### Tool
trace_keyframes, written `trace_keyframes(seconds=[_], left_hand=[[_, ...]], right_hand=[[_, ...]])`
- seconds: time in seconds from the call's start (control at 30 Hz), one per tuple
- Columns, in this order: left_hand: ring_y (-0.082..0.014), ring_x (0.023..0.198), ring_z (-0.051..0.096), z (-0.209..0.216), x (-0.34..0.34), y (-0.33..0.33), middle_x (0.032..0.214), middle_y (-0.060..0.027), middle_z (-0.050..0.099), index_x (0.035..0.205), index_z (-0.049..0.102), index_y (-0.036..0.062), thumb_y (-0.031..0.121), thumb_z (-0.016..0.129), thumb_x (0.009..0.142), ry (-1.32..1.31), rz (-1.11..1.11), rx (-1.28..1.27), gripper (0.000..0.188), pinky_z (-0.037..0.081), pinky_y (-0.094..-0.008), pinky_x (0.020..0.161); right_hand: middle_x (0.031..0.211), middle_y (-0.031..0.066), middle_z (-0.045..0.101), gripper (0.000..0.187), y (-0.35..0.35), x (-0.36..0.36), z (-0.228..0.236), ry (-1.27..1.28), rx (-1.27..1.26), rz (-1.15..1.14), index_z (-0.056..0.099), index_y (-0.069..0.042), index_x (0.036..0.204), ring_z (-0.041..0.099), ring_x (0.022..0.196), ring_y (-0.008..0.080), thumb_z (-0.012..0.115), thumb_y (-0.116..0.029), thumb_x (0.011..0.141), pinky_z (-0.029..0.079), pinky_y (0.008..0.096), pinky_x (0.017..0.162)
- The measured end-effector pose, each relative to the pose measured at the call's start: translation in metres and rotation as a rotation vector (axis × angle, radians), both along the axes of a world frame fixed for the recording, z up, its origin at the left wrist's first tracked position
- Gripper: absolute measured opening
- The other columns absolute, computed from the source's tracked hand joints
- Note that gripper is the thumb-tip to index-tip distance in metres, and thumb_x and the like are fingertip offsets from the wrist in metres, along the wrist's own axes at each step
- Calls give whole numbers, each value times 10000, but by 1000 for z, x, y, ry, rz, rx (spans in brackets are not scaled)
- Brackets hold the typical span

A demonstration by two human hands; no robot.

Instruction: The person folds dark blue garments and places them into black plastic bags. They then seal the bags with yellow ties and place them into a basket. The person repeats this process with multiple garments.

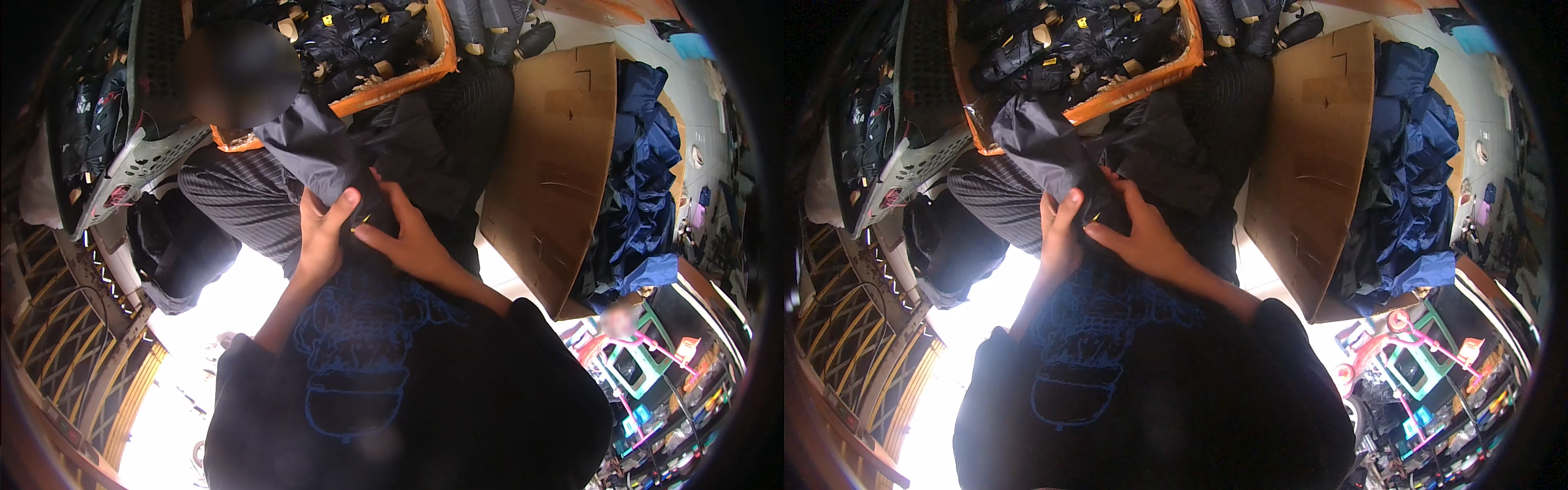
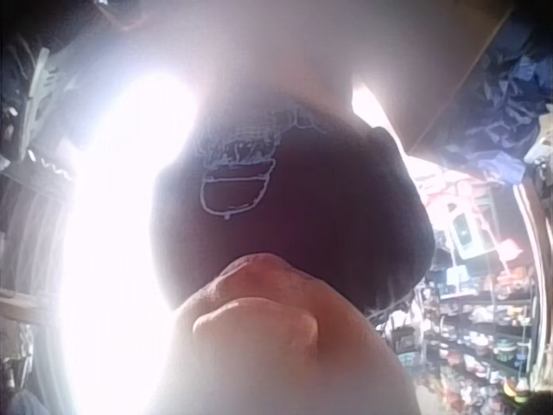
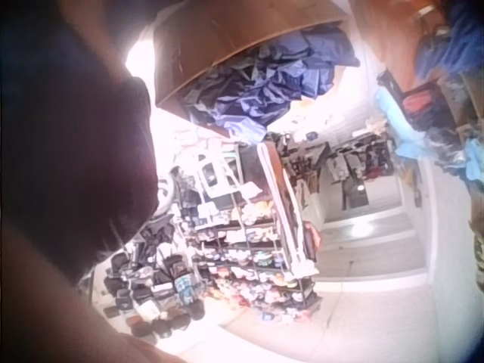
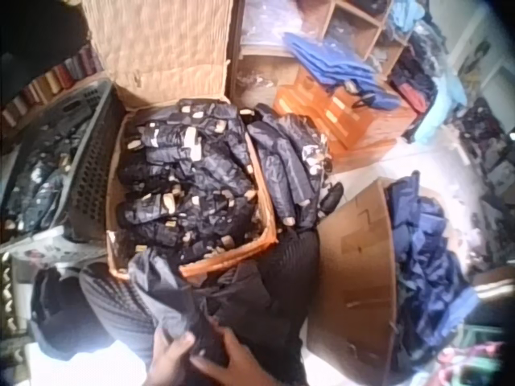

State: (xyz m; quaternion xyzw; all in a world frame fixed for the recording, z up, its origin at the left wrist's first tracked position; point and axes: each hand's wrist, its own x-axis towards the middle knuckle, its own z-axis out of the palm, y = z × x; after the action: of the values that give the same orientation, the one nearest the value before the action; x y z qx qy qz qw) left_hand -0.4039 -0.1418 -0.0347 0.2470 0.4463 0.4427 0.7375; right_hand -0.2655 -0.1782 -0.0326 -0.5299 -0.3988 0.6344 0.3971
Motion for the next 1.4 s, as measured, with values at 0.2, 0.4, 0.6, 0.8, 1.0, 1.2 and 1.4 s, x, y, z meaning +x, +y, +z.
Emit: trace_keyframes(seconds=[0.2,0.4,0.6,0.8,1.0,1.2,1.4], left_hand=[[-227,952,655,1,6,-6,1047,-145,652,1116,567,-40,116,707,827,-36,38,-38,358,510,-349,873],[-248,967,652,-7,4,-18,1033,-141,654,1112,566,-38,80,681,815,73,12,-15,340,515,-369,870],[-260,979,650,-15,3,-29,1047,-151,645,1111,560,-48,165,694,822,-65,-8,-1,383,516,-379,872],[-296,1020,640,-22,8,-35,1038,-170,641,1132,541,-66,299,640,894,-200,-1,67,447,506,-401,890],[-292,1166,523,-46,44,-16,1137,-156,572,1145,552,-46,255,689,847,524,646,265,445,448,-391,935],[-230,889,571,12,-21,-25,948,-95,576,968,655,33,29,766,705,994,-89,866,286,452,-351,800],[-223,787,597,23,-15,-15,888,-87,609,852,654,30,-25,730,708,1080,-155,938,172,464,-319,694]], right_hand=[[1178,149,606,537,-2,13,-2,136,-260,123,419,7,1377,596,1026,178,556,-283,946,463,290,881],[1212,149,595,629,-8,12,-1,63,-196,151,325,-30,1460,582,1052,165,577,-279,939,461,281,890],[1255,109,555,619,-12,25,2,362,-405,169,345,-39,1455,548,1086,147,594,-263,934,445,278,924],[1189,84,562,567,-12,21,-9,272,-305,164,414,-9,1391,544,1070,138,614,-259,923,442,266,920],[1035,77,600,378,-8,17,-6,197,-315,108,529,-5,1188,565,978,134,625,-239,907,451,278,861],[1007,78,598,319,-5,16,2,187,-275,4,531,-15,1109,570,929,126,638,-223,892,470,280,812],[975,75,590,326,-6,18,3,95,-219,1,518,-5,1098,542,909,107,653,-191,866,454,270,795]])
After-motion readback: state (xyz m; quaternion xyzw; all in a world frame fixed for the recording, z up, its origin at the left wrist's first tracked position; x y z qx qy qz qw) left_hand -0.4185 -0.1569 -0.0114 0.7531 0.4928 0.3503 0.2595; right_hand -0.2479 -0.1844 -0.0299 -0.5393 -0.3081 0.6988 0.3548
